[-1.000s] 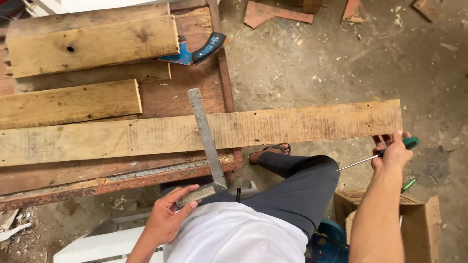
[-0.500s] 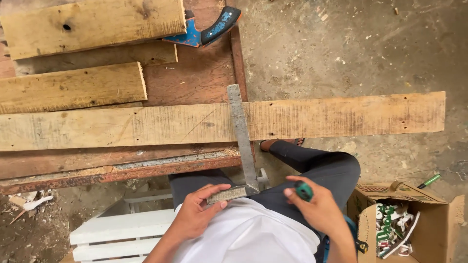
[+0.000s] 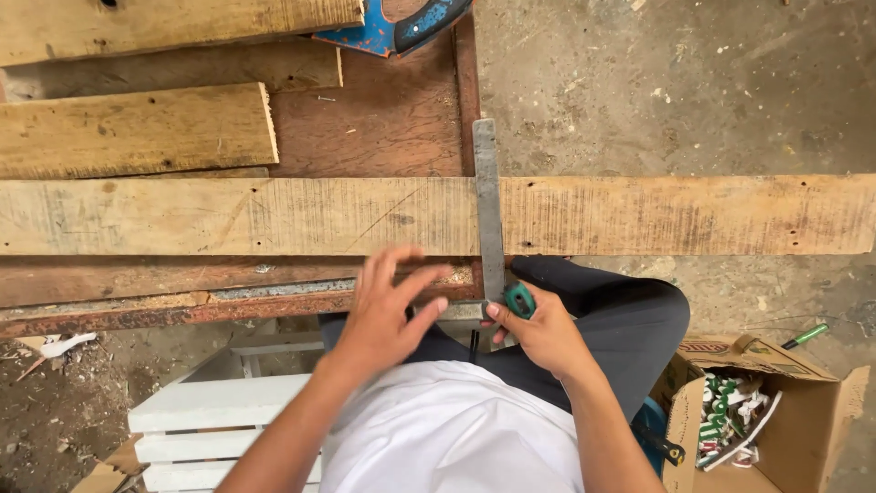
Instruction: Measuring, marking, and sawing a wooden plank on a workbench.
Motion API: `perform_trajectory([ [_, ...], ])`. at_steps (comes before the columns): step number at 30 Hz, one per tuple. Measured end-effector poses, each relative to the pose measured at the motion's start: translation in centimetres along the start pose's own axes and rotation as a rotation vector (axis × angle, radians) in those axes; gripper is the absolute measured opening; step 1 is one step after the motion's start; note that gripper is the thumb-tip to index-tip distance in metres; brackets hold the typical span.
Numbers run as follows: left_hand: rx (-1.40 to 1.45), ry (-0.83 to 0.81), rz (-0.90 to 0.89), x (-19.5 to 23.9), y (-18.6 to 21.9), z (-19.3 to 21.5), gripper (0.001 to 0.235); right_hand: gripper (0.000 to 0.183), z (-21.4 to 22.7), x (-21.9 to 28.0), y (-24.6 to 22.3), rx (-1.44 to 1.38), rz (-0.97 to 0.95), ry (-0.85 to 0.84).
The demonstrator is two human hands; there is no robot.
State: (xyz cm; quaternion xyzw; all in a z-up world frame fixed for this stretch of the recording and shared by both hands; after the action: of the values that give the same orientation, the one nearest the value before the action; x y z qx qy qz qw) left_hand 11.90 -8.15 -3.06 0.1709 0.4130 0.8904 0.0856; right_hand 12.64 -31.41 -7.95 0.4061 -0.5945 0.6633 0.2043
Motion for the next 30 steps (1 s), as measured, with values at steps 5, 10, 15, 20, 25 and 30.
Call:
perform_trajectory([
  [5, -0.376, -0.017, -0.160, -6.2, -3.3, 2.0, 0.092, 0.010, -0.1, -1.1, 0.7, -0.034, -0.049, -0.011],
  [10, -0.503, -0.072, -0.173, -8.6, -7.3, 1.2, 0.135, 0.010, 0.1, -1.3, 0.8, -0.011, -0.016, 0.013],
  [15, -0.512, 0.048, -0.290, -8.0, -8.3, 0.6, 0.136, 0.013, 0.0, -0.7, 1.0, 0.139, -0.022, 0.045],
  [20, -0.603, 0.192, -0.410, -7.0, -8.3, 0.1, 0.136, 0.012, -1.1, -0.1, 0.6, 0.208, -0.081, 0.073],
  [25, -0.601, 0.253, -0.453, -6.8, -8.2, 0.2, 0.132, 0.012, -1.6, 0.2, 0.3, 0.340, -0.075, 0.049],
  [30, -0.604, 0.219, -0.428, -7.3, -8.3, 0.2, 0.132, 0.011, -1.6, 0.5, 0.1, 0.299, -0.050, 0.003],
])
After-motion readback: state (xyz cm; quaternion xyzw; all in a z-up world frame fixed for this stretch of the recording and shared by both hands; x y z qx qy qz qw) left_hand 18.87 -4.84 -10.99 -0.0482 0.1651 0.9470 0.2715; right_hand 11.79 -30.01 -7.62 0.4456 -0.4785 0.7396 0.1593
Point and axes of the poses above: each hand's wrist, its own x-axis away from the middle knuckle, its own z-axis out of the back of the hand, y = z × x, the point moved 2 cm from there along -x, towards the middle knuckle, and after that the axes turned 9 degrees about -z, right-handed, at the moved point
